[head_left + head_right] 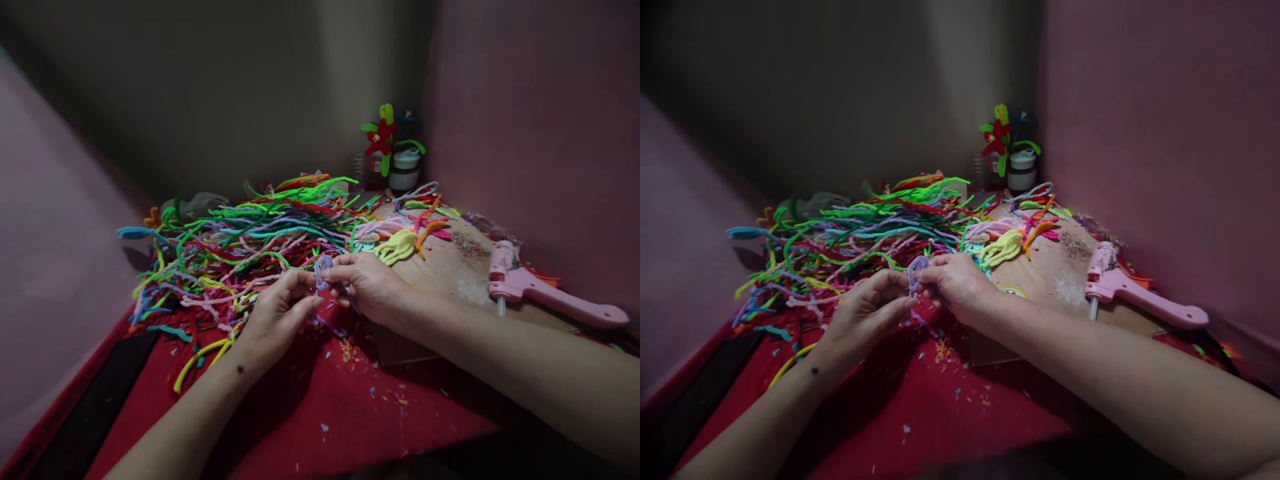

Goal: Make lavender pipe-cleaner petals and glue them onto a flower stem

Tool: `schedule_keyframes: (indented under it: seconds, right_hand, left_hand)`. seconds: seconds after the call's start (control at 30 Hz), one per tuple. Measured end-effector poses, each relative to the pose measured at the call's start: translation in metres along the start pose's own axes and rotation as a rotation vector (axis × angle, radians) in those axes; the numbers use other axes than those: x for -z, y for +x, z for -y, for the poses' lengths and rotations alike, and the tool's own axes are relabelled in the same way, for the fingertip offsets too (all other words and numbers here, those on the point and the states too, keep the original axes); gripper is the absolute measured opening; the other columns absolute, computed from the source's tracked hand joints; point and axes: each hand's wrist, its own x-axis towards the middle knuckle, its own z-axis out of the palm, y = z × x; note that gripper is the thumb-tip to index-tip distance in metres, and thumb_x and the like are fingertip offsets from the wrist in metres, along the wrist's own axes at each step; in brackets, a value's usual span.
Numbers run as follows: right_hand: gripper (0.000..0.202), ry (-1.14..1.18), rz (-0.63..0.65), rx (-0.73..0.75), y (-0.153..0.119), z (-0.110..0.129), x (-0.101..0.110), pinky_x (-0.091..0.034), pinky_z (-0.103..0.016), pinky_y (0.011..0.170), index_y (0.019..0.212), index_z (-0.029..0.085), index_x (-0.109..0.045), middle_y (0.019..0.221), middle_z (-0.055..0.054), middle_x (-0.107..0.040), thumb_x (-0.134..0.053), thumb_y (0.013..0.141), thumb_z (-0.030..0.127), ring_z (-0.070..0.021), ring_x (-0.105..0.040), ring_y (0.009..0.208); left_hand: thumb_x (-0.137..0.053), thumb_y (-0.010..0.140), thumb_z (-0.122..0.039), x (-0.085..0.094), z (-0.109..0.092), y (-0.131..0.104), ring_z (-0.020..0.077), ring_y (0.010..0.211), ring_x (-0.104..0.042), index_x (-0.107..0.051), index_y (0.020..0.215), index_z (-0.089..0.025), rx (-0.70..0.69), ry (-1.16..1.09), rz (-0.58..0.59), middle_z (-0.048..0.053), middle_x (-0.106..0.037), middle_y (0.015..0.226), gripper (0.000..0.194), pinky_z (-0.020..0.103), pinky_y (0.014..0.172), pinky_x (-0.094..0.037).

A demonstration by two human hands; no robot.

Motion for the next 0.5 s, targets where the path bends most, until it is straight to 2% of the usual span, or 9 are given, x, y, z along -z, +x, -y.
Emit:
schedule_keyframes:
  seconds: [0.1,0.33,0.5]
  right_hand:
    - [0.017,-0.034,-0.001,0.053,0.0009,-0.0003,0.0012,-0.029,-0.019,0.036,0.052,0.014,-0.049,0.044,0.004,-0.049,-0.060,0.063,0.010,-0.0053,-0.041,0.035]
    - [0.011,-0.010,0.105,0.046,0.0005,-0.0011,0.0024,-0.033,-0.022,0.045,0.062,0.014,-0.055,0.055,0.002,-0.056,-0.065,0.063,0.016,-0.0075,-0.046,0.046]
    - [0.018,-0.043,0.041,0.090,0.0013,-0.0011,0.0017,-0.034,-0.022,0.047,0.058,0.013,-0.055,0.051,0.002,-0.055,-0.071,0.061,0.022,-0.0071,-0.046,0.045]
  left_hand:
    - [-0.060,0.077,-0.027,0.0007,-0.0004,-0.0006,0.0063,0.046,-0.037,-0.054,0.090,-0.018,0.024,-0.006,0.032,-0.006,-0.049,0.058,0.017,0.018,0.044,-0.028]
    - [-0.060,0.075,-0.028,-0.0002,-0.0070,0.0010,0.0056,0.045,-0.035,-0.060,0.084,-0.016,0.111,-0.049,0.168,-0.005,-0.048,0.059,0.015,0.019,0.044,-0.029]
    - [-0.061,0.076,-0.027,0.0006,-0.0093,-0.0020,0.0055,0.050,-0.035,-0.062,0.087,-0.015,0.116,-0.097,0.221,-0.004,-0.047,0.061,0.016,0.018,0.046,-0.029]
